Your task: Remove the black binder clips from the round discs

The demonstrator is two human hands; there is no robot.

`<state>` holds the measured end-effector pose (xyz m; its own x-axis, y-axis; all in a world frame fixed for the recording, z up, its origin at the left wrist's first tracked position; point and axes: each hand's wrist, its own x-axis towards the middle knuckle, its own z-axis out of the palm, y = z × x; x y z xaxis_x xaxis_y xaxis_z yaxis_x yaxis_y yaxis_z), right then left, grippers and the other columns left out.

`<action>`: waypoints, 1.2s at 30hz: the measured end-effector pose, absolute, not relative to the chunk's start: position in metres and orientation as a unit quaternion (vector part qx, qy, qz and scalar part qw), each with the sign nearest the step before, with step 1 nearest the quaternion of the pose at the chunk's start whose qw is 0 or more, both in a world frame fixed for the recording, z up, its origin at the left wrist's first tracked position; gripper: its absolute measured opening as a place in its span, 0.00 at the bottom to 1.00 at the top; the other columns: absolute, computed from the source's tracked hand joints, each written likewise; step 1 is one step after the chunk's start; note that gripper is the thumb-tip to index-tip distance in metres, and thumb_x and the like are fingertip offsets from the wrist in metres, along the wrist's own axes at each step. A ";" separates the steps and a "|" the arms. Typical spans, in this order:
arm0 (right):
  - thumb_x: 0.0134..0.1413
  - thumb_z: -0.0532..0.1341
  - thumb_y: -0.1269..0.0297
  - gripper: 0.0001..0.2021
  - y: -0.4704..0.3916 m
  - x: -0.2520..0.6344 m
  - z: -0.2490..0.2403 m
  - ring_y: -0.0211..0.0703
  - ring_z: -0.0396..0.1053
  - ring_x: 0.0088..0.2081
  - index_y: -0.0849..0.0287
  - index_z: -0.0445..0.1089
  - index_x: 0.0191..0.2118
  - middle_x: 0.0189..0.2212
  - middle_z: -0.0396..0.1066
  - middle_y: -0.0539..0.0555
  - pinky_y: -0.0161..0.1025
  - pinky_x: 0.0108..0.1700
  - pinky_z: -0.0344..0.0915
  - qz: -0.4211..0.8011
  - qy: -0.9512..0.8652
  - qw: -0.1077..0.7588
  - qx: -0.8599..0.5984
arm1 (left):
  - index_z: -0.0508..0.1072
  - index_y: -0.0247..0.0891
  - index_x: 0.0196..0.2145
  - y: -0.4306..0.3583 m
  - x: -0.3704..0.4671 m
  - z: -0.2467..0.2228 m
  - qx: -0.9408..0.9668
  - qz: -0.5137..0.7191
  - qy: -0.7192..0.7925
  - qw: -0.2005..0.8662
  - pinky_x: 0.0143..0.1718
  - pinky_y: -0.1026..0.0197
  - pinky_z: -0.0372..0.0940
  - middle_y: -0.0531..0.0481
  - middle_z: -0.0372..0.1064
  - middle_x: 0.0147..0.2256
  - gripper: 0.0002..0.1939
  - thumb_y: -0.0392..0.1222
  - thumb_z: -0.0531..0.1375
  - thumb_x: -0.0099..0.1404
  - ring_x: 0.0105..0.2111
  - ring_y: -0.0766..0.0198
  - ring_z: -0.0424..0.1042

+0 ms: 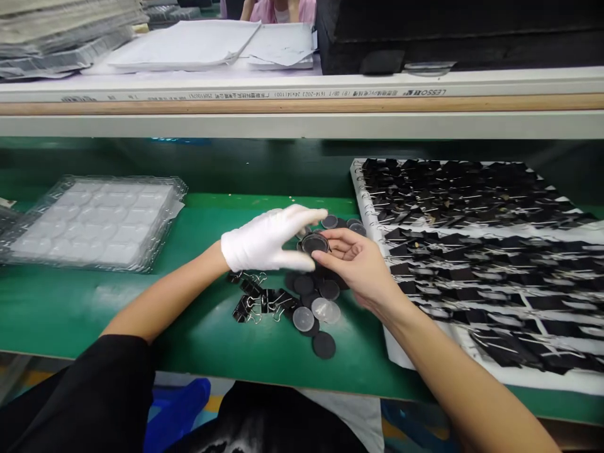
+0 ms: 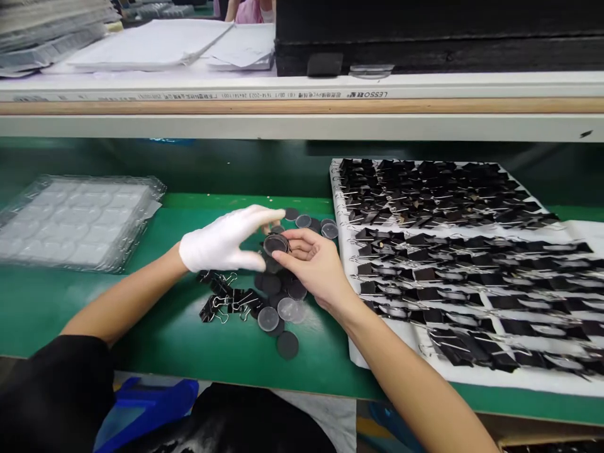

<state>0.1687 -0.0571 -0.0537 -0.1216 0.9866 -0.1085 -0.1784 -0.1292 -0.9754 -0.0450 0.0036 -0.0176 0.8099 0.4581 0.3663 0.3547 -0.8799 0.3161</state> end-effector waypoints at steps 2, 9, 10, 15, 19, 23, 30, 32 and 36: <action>0.36 0.80 0.62 0.23 -0.058 0.169 -0.054 0.41 0.78 0.38 0.57 0.76 0.41 0.35 0.80 0.52 0.41 0.47 0.76 0.589 -0.454 0.490 -0.455 | 0.72 0.37 0.56 0.000 -0.044 -0.014 0.921 0.199 0.272 0.194 0.42 0.59 0.67 0.43 0.77 0.46 0.21 0.54 0.58 0.73 0.42 0.59 0.76; 0.40 0.79 0.56 0.26 -0.062 0.168 -0.057 0.42 0.78 0.38 0.58 0.75 0.45 0.39 0.81 0.54 0.48 0.50 0.76 0.584 -0.531 0.431 -0.437 | 0.75 0.38 0.31 -0.006 -0.040 -0.013 0.908 0.160 0.313 0.228 0.30 0.62 0.55 0.55 0.68 0.25 0.22 0.58 0.57 0.72 0.26 0.67 0.63; 0.41 0.78 0.54 0.25 -0.062 0.168 -0.057 0.44 0.78 0.39 0.58 0.76 0.46 0.40 0.81 0.55 0.50 0.51 0.76 0.577 -0.540 0.430 -0.437 | 0.75 0.38 0.31 -0.005 -0.044 -0.009 0.908 0.157 0.307 0.238 0.31 0.62 0.56 0.54 0.69 0.25 0.23 0.58 0.54 0.73 0.26 0.67 0.64; 0.39 0.80 0.52 0.23 -0.064 0.169 -0.053 0.46 0.78 0.41 0.58 0.77 0.39 0.39 0.81 0.56 0.48 0.50 0.76 0.581 -0.502 0.463 -0.443 | 0.70 0.39 0.22 -0.009 -0.075 0.014 0.901 0.094 0.403 0.127 0.27 0.61 0.52 0.53 0.63 0.19 0.31 0.64 0.50 0.73 0.21 0.66 0.59; 0.37 0.81 0.53 0.24 -0.063 0.172 -0.052 0.41 0.75 0.36 0.57 0.76 0.39 0.34 0.77 0.51 0.44 0.42 0.77 0.637 -0.417 0.475 -0.442 | 0.62 0.40 0.14 -0.031 -0.103 0.003 0.878 -0.034 0.478 0.014 0.24 0.60 0.43 0.54 0.53 0.14 0.34 0.71 0.59 0.63 0.16 0.67 0.48; 0.37 0.81 0.56 0.27 -0.061 0.174 -0.053 0.39 0.75 0.37 0.56 0.78 0.46 0.36 0.78 0.51 0.45 0.45 0.77 0.683 -0.366 0.470 -0.423 | 0.61 0.40 0.13 -0.045 -0.129 -0.015 0.873 -0.086 0.478 0.031 0.24 0.59 0.41 0.53 0.54 0.14 0.28 0.56 0.57 0.67 0.16 0.67 0.44; 0.42 0.80 0.58 0.19 -0.065 0.175 -0.049 0.38 0.75 0.38 0.56 0.80 0.42 0.44 0.80 0.55 0.39 0.41 0.76 0.717 -0.370 0.454 -0.378 | 0.65 0.39 0.17 -0.013 -0.133 0.004 0.863 0.027 0.503 0.048 0.23 0.62 0.44 0.56 0.55 0.16 0.24 0.51 0.56 0.69 0.18 0.69 0.48; 0.45 0.79 0.58 0.17 -0.068 0.175 -0.046 0.38 0.75 0.40 0.54 0.81 0.42 0.53 0.78 0.55 0.38 0.41 0.77 0.718 -0.385 0.454 -0.362 | 0.67 0.38 0.19 -0.008 -0.114 0.001 0.848 0.120 0.501 0.125 0.24 0.64 0.51 0.56 0.61 0.17 0.24 0.50 0.54 0.71 0.20 0.70 0.56; 0.45 0.78 0.57 0.18 -0.071 0.173 -0.046 0.38 0.77 0.41 0.52 0.80 0.44 0.56 0.76 0.54 0.39 0.40 0.78 0.739 -0.382 0.436 -0.343 | 0.71 0.38 0.22 -0.011 -0.072 -0.033 0.798 0.277 0.463 0.268 0.25 0.65 0.60 0.53 0.68 0.21 0.23 0.50 0.53 0.71 0.21 0.69 0.64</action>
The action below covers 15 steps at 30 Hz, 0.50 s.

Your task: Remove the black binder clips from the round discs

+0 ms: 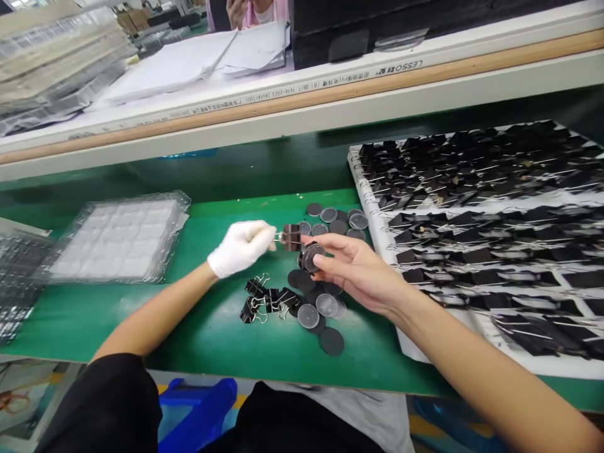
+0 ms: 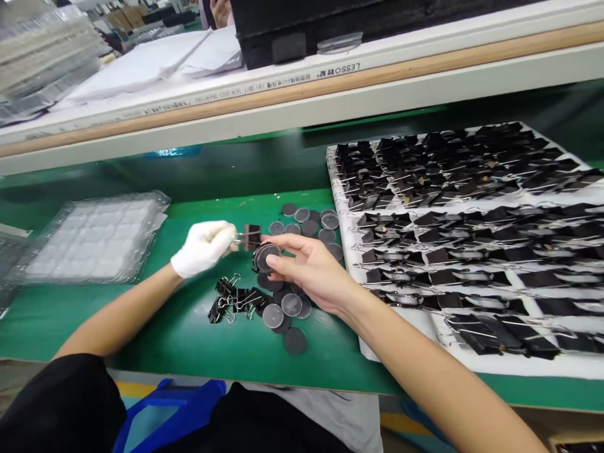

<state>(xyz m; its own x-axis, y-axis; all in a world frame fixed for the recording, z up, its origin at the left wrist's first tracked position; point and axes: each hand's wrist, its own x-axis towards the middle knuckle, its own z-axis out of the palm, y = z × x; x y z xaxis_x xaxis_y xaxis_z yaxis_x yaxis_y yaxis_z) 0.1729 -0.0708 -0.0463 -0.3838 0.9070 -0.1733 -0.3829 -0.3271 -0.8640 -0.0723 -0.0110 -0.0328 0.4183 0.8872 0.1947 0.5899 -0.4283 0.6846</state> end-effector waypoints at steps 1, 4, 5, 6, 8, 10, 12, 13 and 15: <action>0.45 0.78 0.57 0.19 -0.071 0.172 -0.048 0.39 0.77 0.40 0.52 0.80 0.44 0.51 0.78 0.53 0.39 0.40 0.78 0.742 -0.381 0.432 -0.343 | 0.71 0.38 0.22 -0.012 -0.065 -0.043 0.803 0.286 0.438 0.287 0.25 0.65 0.61 0.53 0.68 0.21 0.22 0.50 0.53 0.71 0.21 0.69 0.64; 0.47 0.77 0.56 0.19 -0.070 0.170 -0.054 0.38 0.76 0.34 0.54 0.79 0.45 0.39 0.80 0.52 0.39 0.39 0.77 0.716 -0.402 0.428 -0.378 | 0.69 0.38 0.22 -0.007 -0.059 -0.066 0.820 0.261 0.372 0.349 0.26 0.66 0.62 0.53 0.68 0.21 0.22 0.49 0.53 0.72 0.21 0.69 0.64; 0.48 0.77 0.56 0.18 -0.070 0.169 -0.056 0.38 0.76 0.33 0.55 0.79 0.45 0.37 0.80 0.51 0.39 0.38 0.77 0.701 -0.415 0.426 -0.394 | 0.70 0.38 0.23 -0.004 -0.061 -0.071 0.818 0.250 0.357 0.377 0.26 0.66 0.62 0.53 0.68 0.21 0.22 0.48 0.52 0.73 0.21 0.70 0.64; 0.49 0.76 0.56 0.18 -0.070 0.168 -0.058 0.38 0.76 0.31 0.55 0.78 0.45 0.35 0.80 0.51 0.40 0.38 0.77 0.686 -0.427 0.423 -0.410 | 0.70 0.38 0.25 -0.001 -0.063 -0.075 0.812 0.239 0.342 0.407 0.25 0.66 0.61 0.53 0.68 0.22 0.22 0.47 0.50 0.74 0.21 0.70 0.64; 0.50 0.75 0.56 0.17 -0.069 0.165 -0.061 0.40 0.76 0.31 0.56 0.78 0.45 0.32 0.80 0.51 0.42 0.39 0.77 0.662 -0.447 0.417 -0.433 | 0.71 0.37 0.27 0.005 -0.067 -0.077 0.809 0.217 0.310 0.450 0.24 0.66 0.60 0.52 0.70 0.23 0.20 0.44 0.49 0.73 0.21 0.70 0.64; 0.51 0.75 0.56 0.17 -0.069 0.163 -0.062 0.42 0.77 0.33 0.55 0.78 0.45 0.32 0.80 0.52 0.43 0.40 0.77 0.644 -0.464 0.410 -0.449 | 0.70 0.37 0.26 0.008 -0.068 -0.075 0.819 0.194 0.293 0.453 0.23 0.66 0.58 0.52 0.70 0.23 0.15 0.41 0.52 0.69 0.22 0.70 0.63; 0.51 0.74 0.56 0.16 -0.069 0.162 -0.064 0.43 0.78 0.34 0.54 0.79 0.45 0.34 0.81 0.52 0.43 0.40 0.78 0.626 -0.482 0.402 -0.462 | 0.67 0.38 0.23 0.008 -0.065 -0.070 0.834 0.170 0.307 0.426 0.22 0.66 0.55 0.56 0.65 0.20 0.12 0.42 0.57 0.63 0.21 0.71 0.59; 0.52 0.74 0.57 0.15 -0.069 0.162 -0.065 0.43 0.78 0.36 0.54 0.79 0.45 0.35 0.81 0.53 0.43 0.41 0.78 0.618 -0.491 0.400 -0.466 | 0.65 0.38 0.22 0.007 -0.064 -0.068 0.838 0.161 0.322 0.410 0.22 0.66 0.54 0.57 0.62 0.18 0.13 0.44 0.59 0.61 0.20 0.71 0.57; 0.52 0.73 0.57 0.14 -0.069 0.162 -0.066 0.44 0.79 0.39 0.54 0.79 0.44 0.39 0.82 0.54 0.44 0.43 0.79 0.598 -0.506 0.406 -0.470 | 0.64 0.39 0.21 0.003 -0.061 -0.065 0.839 0.153 0.351 0.385 0.22 0.66 0.53 0.59 0.59 0.17 0.16 0.49 0.62 0.60 0.19 0.71 0.56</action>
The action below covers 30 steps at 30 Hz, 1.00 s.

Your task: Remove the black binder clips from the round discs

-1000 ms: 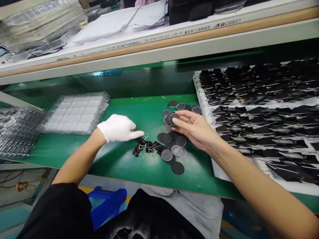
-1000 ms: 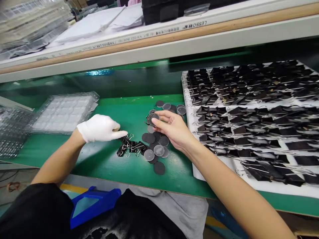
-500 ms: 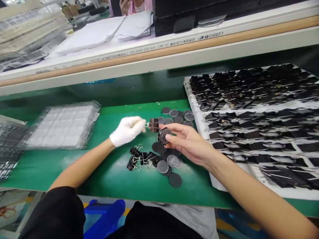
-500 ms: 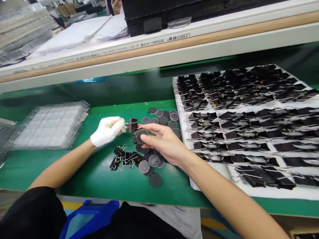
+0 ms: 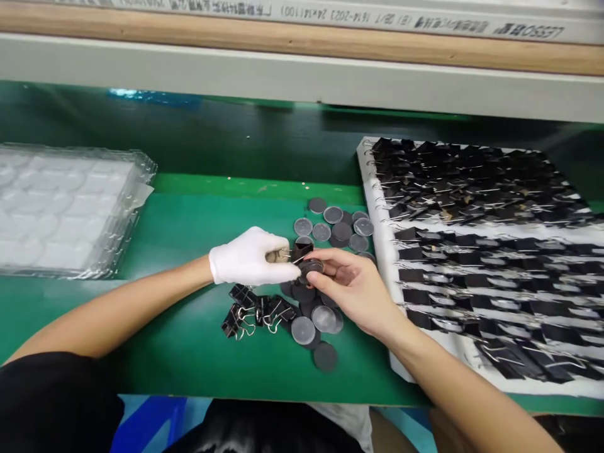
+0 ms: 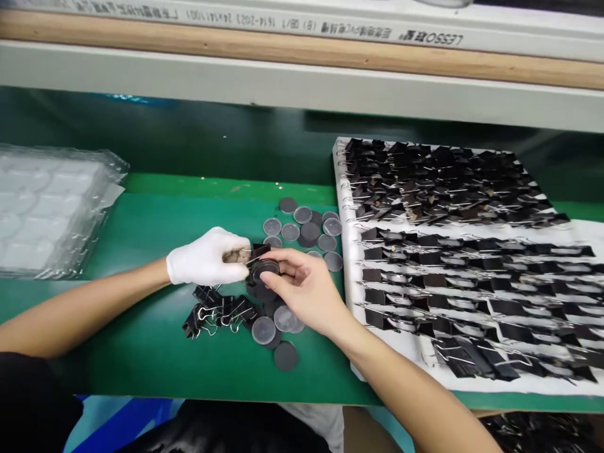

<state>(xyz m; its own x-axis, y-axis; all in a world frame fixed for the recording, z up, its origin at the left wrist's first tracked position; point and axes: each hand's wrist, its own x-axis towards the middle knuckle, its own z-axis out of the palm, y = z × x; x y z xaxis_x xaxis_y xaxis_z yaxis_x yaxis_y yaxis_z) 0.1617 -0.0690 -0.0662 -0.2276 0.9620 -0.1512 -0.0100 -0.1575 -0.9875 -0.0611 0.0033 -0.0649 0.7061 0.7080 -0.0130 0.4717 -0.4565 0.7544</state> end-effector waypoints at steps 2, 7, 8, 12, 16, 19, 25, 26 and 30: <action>0.53 0.73 0.58 0.13 -0.069 0.162 -0.068 0.45 0.79 0.42 0.53 0.79 0.44 0.42 0.82 0.54 0.44 0.44 0.80 0.577 -0.519 0.417 -0.473 | 0.66 0.39 0.23 0.000 -0.060 -0.065 0.839 0.156 0.366 0.371 0.24 0.65 0.56 0.58 0.63 0.18 0.18 0.53 0.62 0.62 0.20 0.71 0.60; 0.56 0.71 0.62 0.10 -0.070 0.162 -0.068 0.45 0.79 0.46 0.53 0.79 0.44 0.48 0.80 0.55 0.44 0.49 0.79 0.535 -0.559 0.430 -0.466 | 0.68 0.39 0.26 0.002 -0.065 -0.070 0.854 0.162 0.338 0.361 0.26 0.65 0.58 0.57 0.65 0.19 0.19 0.56 0.61 0.65 0.20 0.69 0.62; 0.57 0.71 0.62 0.09 -0.070 0.163 -0.067 0.46 0.78 0.48 0.52 0.79 0.44 0.50 0.79 0.55 0.45 0.51 0.78 0.521 -0.566 0.437 -0.467 | 0.69 0.39 0.27 0.003 -0.066 -0.070 0.854 0.167 0.334 0.361 0.26 0.65 0.58 0.57 0.65 0.20 0.18 0.55 0.60 0.65 0.20 0.70 0.62; 0.60 0.69 0.60 0.10 -0.068 0.168 -0.061 0.49 0.76 0.52 0.51 0.78 0.46 0.51 0.76 0.56 0.46 0.51 0.77 0.444 -0.572 0.464 -0.510 | 0.70 0.38 0.29 0.007 -0.069 -0.074 0.848 0.193 0.323 0.373 0.26 0.66 0.59 0.57 0.66 0.20 0.15 0.51 0.60 0.66 0.20 0.71 0.62; 0.61 0.68 0.58 0.14 -0.066 0.170 -0.058 0.49 0.76 0.50 0.51 0.74 0.51 0.48 0.77 0.56 0.46 0.51 0.76 0.391 -0.575 0.470 -0.544 | 0.70 0.38 0.27 0.007 -0.068 -0.076 0.844 0.200 0.329 0.374 0.27 0.66 0.59 0.56 0.68 0.20 0.16 0.52 0.60 0.66 0.21 0.71 0.62; 0.60 0.69 0.60 0.14 -0.066 0.168 -0.059 0.49 0.76 0.51 0.52 0.73 0.51 0.49 0.77 0.56 0.44 0.48 0.77 0.375 -0.575 0.481 -0.545 | 0.71 0.38 0.27 0.011 -0.070 -0.068 0.825 0.157 0.375 0.392 0.25 0.66 0.59 0.55 0.69 0.21 0.20 0.58 0.60 0.65 0.20 0.70 0.64; 0.59 0.70 0.59 0.16 -0.065 0.166 -0.058 0.48 0.76 0.46 0.51 0.73 0.52 0.44 0.77 0.55 0.45 0.44 0.78 0.452 -0.557 0.475 -0.510 | 0.75 0.40 0.26 0.043 -0.105 -0.033 0.767 -0.093 0.481 0.414 0.26 0.62 0.62 0.53 0.63 0.12 0.35 0.73 0.49 0.68 0.16 0.64 0.66; 0.58 0.70 0.58 0.16 -0.065 0.165 -0.058 0.48 0.75 0.46 0.51 0.74 0.51 0.44 0.77 0.55 0.44 0.43 0.78 0.467 -0.553 0.473 -0.503 | 0.76 0.40 0.26 0.048 -0.114 -0.027 0.758 -0.149 0.493 0.400 0.27 0.61 0.62 0.52 0.64 0.12 0.37 0.75 0.48 0.67 0.17 0.63 0.66; 0.57 0.71 0.57 0.15 -0.063 0.165 -0.058 0.46 0.74 0.46 0.50 0.76 0.49 0.49 0.76 0.55 0.42 0.40 0.78 0.515 -0.531 0.473 -0.479 | 0.80 0.42 0.29 0.054 -0.139 -0.007 0.734 -0.233 0.568 0.289 0.29 0.58 0.61 0.49 0.69 0.16 0.41 0.80 0.45 0.64 0.19 0.59 0.69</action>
